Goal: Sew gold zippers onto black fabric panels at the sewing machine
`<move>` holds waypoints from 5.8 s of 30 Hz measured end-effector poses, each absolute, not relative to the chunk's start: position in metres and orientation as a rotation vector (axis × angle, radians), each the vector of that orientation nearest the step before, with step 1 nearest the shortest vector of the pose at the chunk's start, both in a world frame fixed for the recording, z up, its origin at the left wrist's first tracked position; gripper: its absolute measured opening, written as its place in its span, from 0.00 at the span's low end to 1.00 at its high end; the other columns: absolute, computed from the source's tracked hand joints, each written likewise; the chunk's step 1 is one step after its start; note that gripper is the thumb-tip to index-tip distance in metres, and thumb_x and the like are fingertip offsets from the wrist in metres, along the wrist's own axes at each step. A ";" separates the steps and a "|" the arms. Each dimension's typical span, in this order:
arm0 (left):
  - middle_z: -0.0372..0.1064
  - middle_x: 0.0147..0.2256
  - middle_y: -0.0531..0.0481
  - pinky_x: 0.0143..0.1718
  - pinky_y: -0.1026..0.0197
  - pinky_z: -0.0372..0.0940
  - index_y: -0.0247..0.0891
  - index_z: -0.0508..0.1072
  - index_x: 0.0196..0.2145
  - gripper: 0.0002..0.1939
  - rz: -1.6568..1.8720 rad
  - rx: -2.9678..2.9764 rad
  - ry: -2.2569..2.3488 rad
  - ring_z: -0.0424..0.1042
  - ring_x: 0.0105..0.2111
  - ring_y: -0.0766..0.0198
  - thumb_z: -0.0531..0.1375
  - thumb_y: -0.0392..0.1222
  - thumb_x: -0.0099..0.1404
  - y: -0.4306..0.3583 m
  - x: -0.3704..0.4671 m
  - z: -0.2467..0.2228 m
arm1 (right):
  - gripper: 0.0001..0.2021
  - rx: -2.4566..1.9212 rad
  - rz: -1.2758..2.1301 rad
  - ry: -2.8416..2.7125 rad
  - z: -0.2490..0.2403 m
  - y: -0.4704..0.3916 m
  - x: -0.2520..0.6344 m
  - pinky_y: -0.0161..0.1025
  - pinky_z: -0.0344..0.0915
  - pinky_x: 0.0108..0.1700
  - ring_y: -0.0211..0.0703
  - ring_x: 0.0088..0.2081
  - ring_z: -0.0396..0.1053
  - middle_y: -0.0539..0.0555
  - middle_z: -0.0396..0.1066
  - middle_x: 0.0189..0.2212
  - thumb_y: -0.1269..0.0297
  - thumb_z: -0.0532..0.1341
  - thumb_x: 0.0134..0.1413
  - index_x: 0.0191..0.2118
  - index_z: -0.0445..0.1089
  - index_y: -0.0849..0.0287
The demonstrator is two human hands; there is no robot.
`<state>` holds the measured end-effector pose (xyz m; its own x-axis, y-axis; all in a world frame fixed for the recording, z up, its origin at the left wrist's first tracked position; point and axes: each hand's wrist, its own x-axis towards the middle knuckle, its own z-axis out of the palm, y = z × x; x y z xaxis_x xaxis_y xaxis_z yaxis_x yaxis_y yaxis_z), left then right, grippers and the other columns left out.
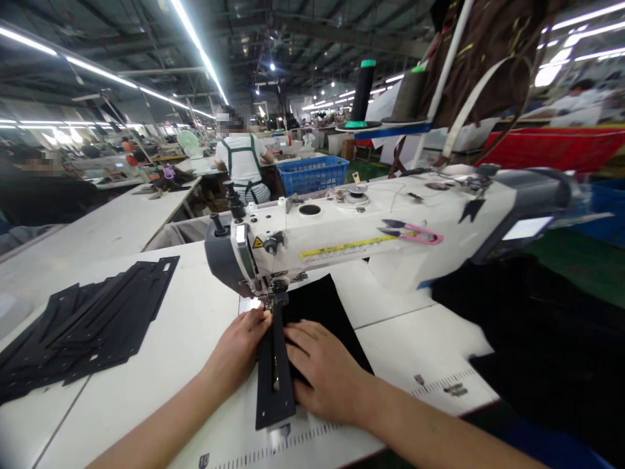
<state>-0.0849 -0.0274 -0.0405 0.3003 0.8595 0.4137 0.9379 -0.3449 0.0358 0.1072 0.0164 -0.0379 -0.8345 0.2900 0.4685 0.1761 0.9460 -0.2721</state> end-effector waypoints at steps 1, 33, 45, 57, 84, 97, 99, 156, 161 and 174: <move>0.66 0.42 0.40 0.44 0.53 0.67 0.31 0.66 0.44 0.16 -0.558 -2.368 -1.653 0.66 0.46 0.56 0.51 0.25 0.57 -0.030 -0.086 -0.041 | 0.14 -0.293 0.242 -2.572 -0.037 0.007 0.112 0.49 0.59 0.52 0.50 0.48 0.63 0.62 0.67 0.44 0.66 0.56 0.51 0.44 0.67 0.65; 0.70 0.41 0.39 0.45 0.52 0.66 0.29 0.70 0.39 0.11 -0.535 -2.357 -1.503 0.69 0.42 0.56 0.49 0.29 0.63 -0.049 -0.073 -0.035 | 0.15 -0.161 -0.126 -2.462 -0.050 -0.018 0.110 0.46 0.67 0.44 0.52 0.38 0.70 0.68 0.72 0.35 0.79 0.47 0.52 0.33 0.72 0.72; 0.66 0.34 0.44 0.37 0.55 0.69 0.34 0.69 0.38 0.09 -0.633 -2.365 -1.675 0.67 0.37 0.58 0.51 0.32 0.63 -0.026 -0.081 -0.033 | 0.15 -0.181 -0.130 -2.472 -0.053 0.007 0.094 0.44 0.67 0.43 0.51 0.39 0.69 0.67 0.72 0.35 0.78 0.48 0.52 0.33 0.72 0.70; 0.67 0.41 0.41 0.42 0.53 0.69 0.34 0.66 0.42 0.16 -0.725 -2.327 -1.580 0.68 0.43 0.56 0.46 0.27 0.59 -0.029 -0.093 -0.041 | 0.09 -0.366 0.041 -2.520 -0.049 0.021 0.087 0.41 0.62 0.43 0.45 0.39 0.65 0.57 0.70 0.34 0.73 0.51 0.57 0.35 0.68 0.65; 0.66 0.35 0.46 0.50 0.49 0.58 0.35 0.68 0.40 0.11 -0.606 -2.263 -1.678 0.67 0.38 0.60 0.51 0.28 0.60 -0.037 -0.080 -0.044 | 0.03 -0.964 0.438 -2.561 -0.041 0.063 0.062 0.34 0.58 0.33 0.42 0.33 0.67 0.55 0.71 0.31 0.72 0.58 0.47 0.30 0.68 0.62; 0.67 0.35 0.43 0.48 0.48 0.61 0.32 0.71 0.39 0.11 -0.481 -2.300 -1.641 0.67 0.37 0.58 0.52 0.29 0.60 -0.034 -0.079 -0.042 | 0.12 -1.312 0.358 -2.476 -0.044 0.075 0.045 0.39 0.63 0.34 0.48 0.34 0.70 0.60 0.72 0.29 0.71 0.51 0.55 0.33 0.71 0.63; 0.68 0.36 0.43 0.49 0.48 0.61 0.30 0.70 0.40 0.12 -0.493 -2.319 -1.634 0.68 0.38 0.57 0.52 0.29 0.60 -0.037 -0.079 -0.041 | 0.09 -1.118 0.356 -2.510 -0.043 0.061 0.059 0.39 0.64 0.39 0.46 0.38 0.69 0.58 0.72 0.34 0.72 0.53 0.53 0.35 0.71 0.61; 0.66 0.34 0.44 0.41 0.55 0.66 0.34 0.69 0.36 0.10 -0.590 -2.389 -1.527 0.67 0.37 0.59 0.49 0.30 0.64 -0.011 -0.101 -0.045 | 0.17 -0.349 0.262 -2.503 -0.049 0.060 0.068 0.43 0.64 0.49 0.46 0.48 0.64 0.60 0.70 0.40 0.78 0.48 0.52 0.46 0.67 0.66; 0.66 0.33 0.44 0.41 0.54 0.66 0.34 0.68 0.33 0.10 -0.574 -2.372 -1.555 0.67 0.35 0.59 0.49 0.29 0.63 -0.011 -0.101 -0.048 | 0.14 -0.361 0.164 -2.467 -0.049 0.057 0.070 0.41 0.67 0.44 0.46 0.43 0.67 0.59 0.71 0.36 0.78 0.49 0.53 0.41 0.69 0.65; 0.67 0.40 0.41 0.49 0.49 0.60 0.33 0.68 0.38 0.11 -0.542 -2.311 -1.540 0.68 0.42 0.58 0.47 0.29 0.62 -0.018 -0.103 -0.047 | 0.13 -0.417 -0.014 -2.412 -0.049 0.059 0.060 0.39 0.69 0.41 0.46 0.38 0.71 0.59 0.73 0.36 0.78 0.50 0.56 0.39 0.71 0.67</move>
<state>-0.1031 -0.0181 -0.0471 0.3500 0.8089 0.4724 0.9265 -0.3732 -0.0475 0.0596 0.0594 -0.0493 -0.7177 0.2929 0.6318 0.3004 0.9487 -0.0986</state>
